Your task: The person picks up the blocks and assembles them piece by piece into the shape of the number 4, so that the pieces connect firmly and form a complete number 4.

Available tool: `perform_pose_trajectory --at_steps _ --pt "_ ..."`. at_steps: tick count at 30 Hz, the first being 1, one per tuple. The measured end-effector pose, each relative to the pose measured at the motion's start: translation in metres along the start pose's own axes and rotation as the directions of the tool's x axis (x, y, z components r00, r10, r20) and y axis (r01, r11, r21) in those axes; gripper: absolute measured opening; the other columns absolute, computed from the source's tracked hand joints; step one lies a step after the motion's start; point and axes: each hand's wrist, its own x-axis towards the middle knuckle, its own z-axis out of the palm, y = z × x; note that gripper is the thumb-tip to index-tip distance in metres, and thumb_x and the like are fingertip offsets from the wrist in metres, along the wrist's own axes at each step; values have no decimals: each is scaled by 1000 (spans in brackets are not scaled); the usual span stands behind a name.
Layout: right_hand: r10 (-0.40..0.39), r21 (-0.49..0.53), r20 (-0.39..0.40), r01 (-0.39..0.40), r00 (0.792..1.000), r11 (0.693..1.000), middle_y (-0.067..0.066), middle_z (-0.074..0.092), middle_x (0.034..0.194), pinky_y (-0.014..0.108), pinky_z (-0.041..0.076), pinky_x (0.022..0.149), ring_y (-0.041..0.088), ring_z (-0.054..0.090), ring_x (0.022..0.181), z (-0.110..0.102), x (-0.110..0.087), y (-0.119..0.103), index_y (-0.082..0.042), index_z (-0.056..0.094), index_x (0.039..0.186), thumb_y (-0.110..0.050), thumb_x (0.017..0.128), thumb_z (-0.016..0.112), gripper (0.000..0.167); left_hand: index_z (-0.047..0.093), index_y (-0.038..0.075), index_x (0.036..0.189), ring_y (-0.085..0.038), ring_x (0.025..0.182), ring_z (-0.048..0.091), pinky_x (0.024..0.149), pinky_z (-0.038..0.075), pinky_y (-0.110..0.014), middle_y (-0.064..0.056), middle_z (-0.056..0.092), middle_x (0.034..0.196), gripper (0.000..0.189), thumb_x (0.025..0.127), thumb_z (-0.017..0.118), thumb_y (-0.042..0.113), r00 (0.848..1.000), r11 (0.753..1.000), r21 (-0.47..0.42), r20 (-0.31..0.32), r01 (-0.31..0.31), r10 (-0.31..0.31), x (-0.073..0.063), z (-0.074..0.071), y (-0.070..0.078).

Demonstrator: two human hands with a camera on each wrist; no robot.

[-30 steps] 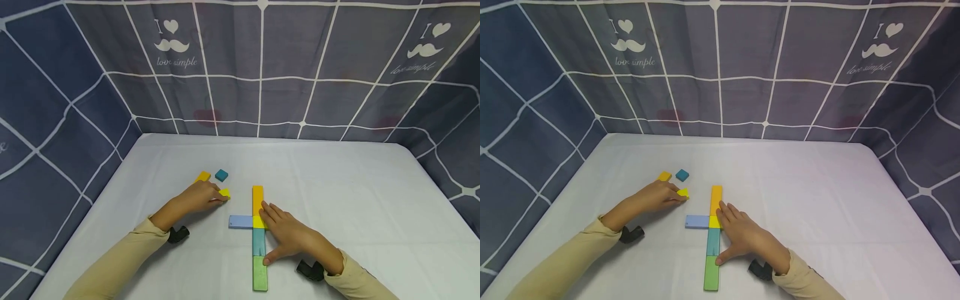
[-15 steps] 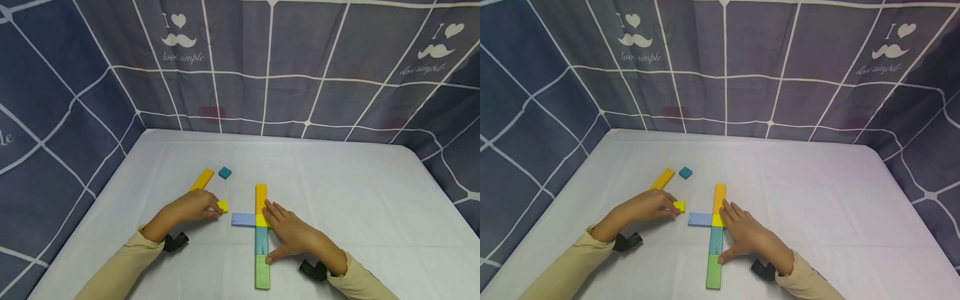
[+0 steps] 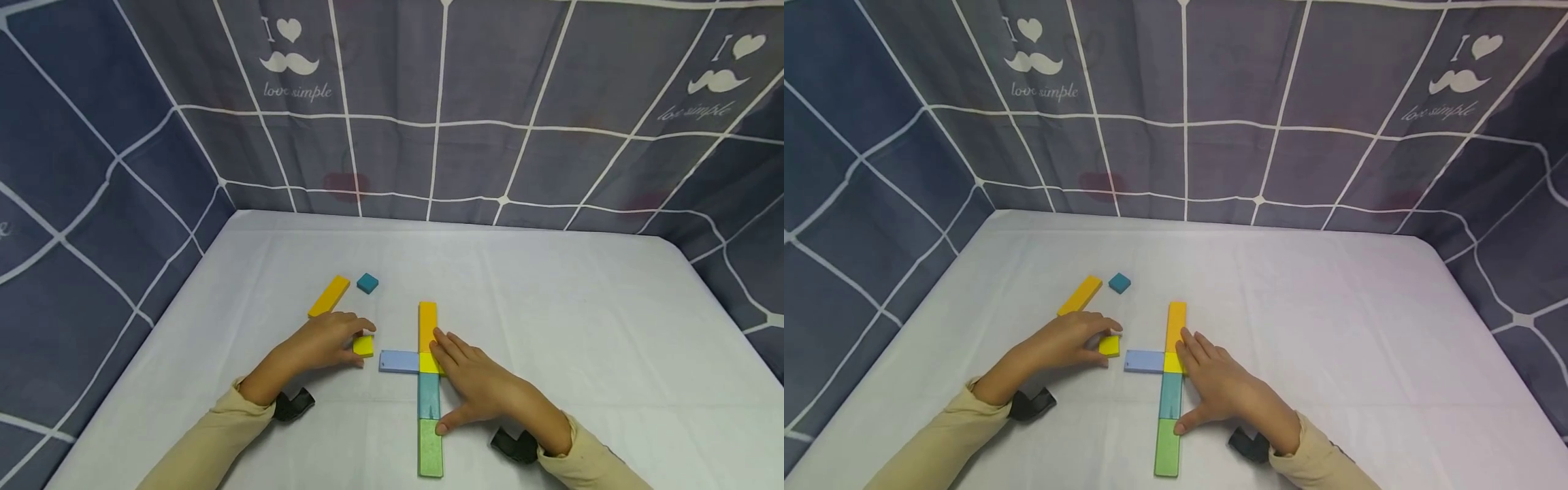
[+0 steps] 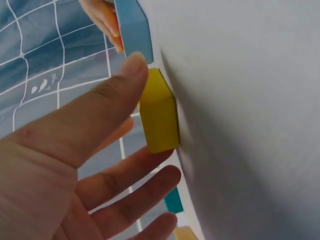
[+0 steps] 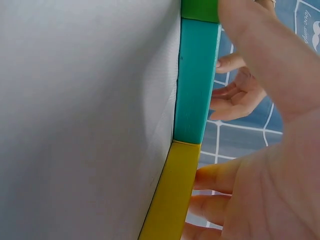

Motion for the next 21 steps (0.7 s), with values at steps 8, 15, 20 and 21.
perform_pose_trajectory --at_steps 8,15,20,21 --pt "-8 -2 2 8 1000 1000 15 2 153 55 22 106 37 7 139 0 0 1 -2 16 145 -72 61 63 119 67 21 105 -9 79 54 74 44 -27 6 64 89 37 70 78 29 995 994 75 -54 -85 89 -3 2 2" --pt "-10 -3 -3 10 1000 1000 15 2 153 55 22 106 37 7 139 -2 0 1 -1 17 145 -72 61 63 119 71 23 101 -14 92 55 83 42 -33 6 66 94 30 72 76 27 984 984 56 -44 -168 171 -4 -1 2" --pt "-11 -3 -2 11 1000 1000 16 3 153 55 22 106 38 8 139 -1 1 1 -1 17 145 -72 61 63 119 71 25 101 -14 96 54 85 40 -33 8 66 92 29 72 76 27 979 979 51 -46 -195 198 -5 -3 2" --pt "-10 -4 -2 10 1000 1000 16 3 153 55 22 105 38 8 139 -1 0 1 -1 17 145 -72 60 63 119 71 24 101 -14 96 54 85 40 -33 8 66 92 29 72 76 27 979 979 50 -44 -197 199 -5 -3 2"
